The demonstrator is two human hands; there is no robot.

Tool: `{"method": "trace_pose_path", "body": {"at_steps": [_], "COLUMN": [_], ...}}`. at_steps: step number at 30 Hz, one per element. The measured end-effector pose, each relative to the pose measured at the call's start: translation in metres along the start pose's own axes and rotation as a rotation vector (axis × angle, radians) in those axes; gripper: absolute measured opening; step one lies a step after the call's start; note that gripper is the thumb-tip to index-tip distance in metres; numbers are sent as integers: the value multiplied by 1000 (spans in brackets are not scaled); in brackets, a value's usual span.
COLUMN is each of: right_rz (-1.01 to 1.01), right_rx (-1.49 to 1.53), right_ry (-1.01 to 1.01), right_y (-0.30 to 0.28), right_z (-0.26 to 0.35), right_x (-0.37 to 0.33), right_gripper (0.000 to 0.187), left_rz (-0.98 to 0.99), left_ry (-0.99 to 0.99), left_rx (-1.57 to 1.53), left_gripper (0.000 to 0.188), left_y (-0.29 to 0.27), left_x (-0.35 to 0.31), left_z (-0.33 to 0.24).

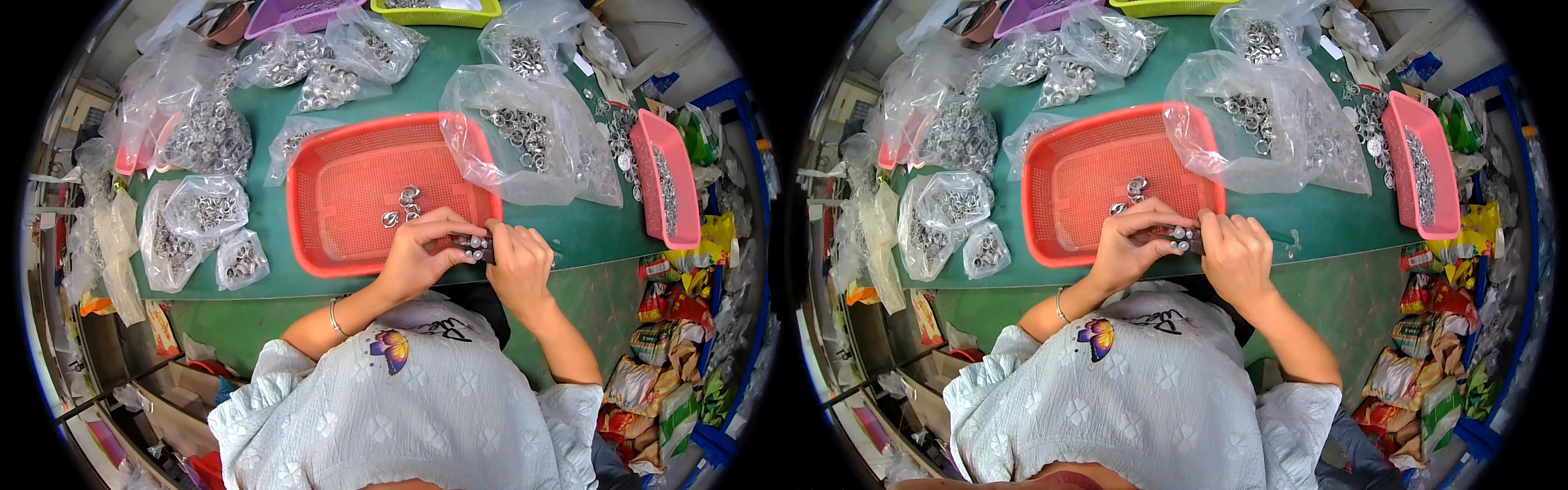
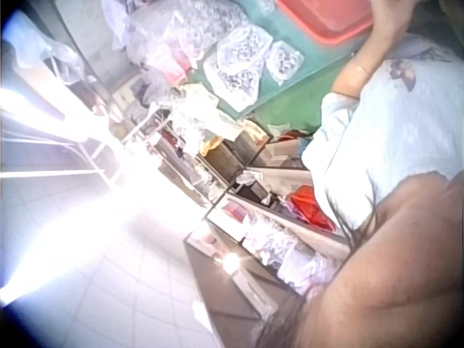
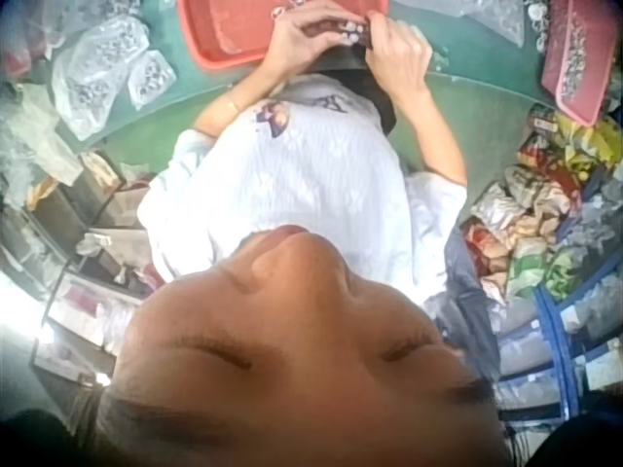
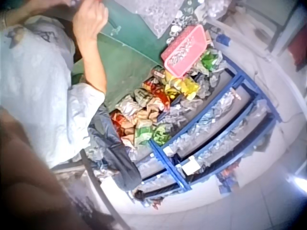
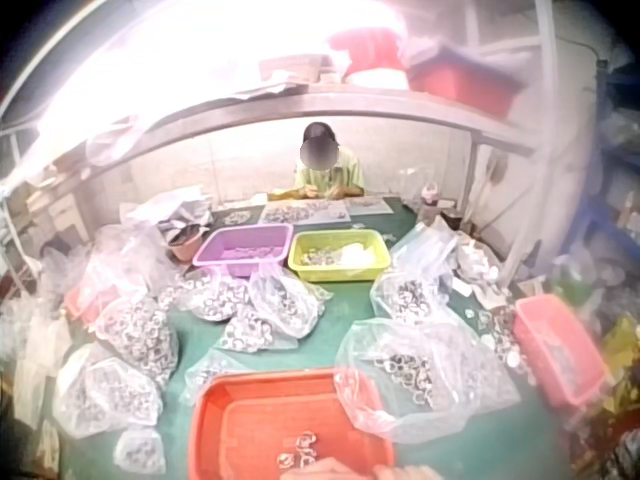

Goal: The person assembles small metal hardware components, likely snap fasteners, at a workbench. They pick up individual parts from a red tray and plastic bags, use pliers to manipulate and join the pieces, and place the finished units back into the tray. The workspace is cluttered with numerous bags of parts and other tools.

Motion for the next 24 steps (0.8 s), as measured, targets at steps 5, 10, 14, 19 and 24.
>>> {"method": "trace_pose_path", "body": {"at_steps": [5,10,14,19,24], "right_rz": [2,-20,30,137,331], "right_rx": [-22,-46,-22,-46,-153], "right_ry": [-33,-57,27,90,22], "right_y": [4,4,-1,-7,3], "right_z": [-3,-5,-13,-53,-110], "right_x": [0,4,-1,-26,-45], "right_gripper": [18,16,27,27,46], "left_rz": [-5,7,-115,-221,-257], "left_ry": [0,21,103,116,50], "left_rx": [36,40,-30,-158,-171], "left_gripper": [31,30,30,30,31], "left_y": [-1,-4,-14,-34,-34], "left_x": [1,2,7,8,6], "left_z": [0,4,1,-10,-4]}}
Point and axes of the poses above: each hand's wrist, its own x-axis towards the middle knuckle, its own y-axis out of the palm, z = x × y, the point moved 1 cm from there along x, towards the middle knuckle, and after that the axes turned 7 degrees about -x, right-handed, at the moved point
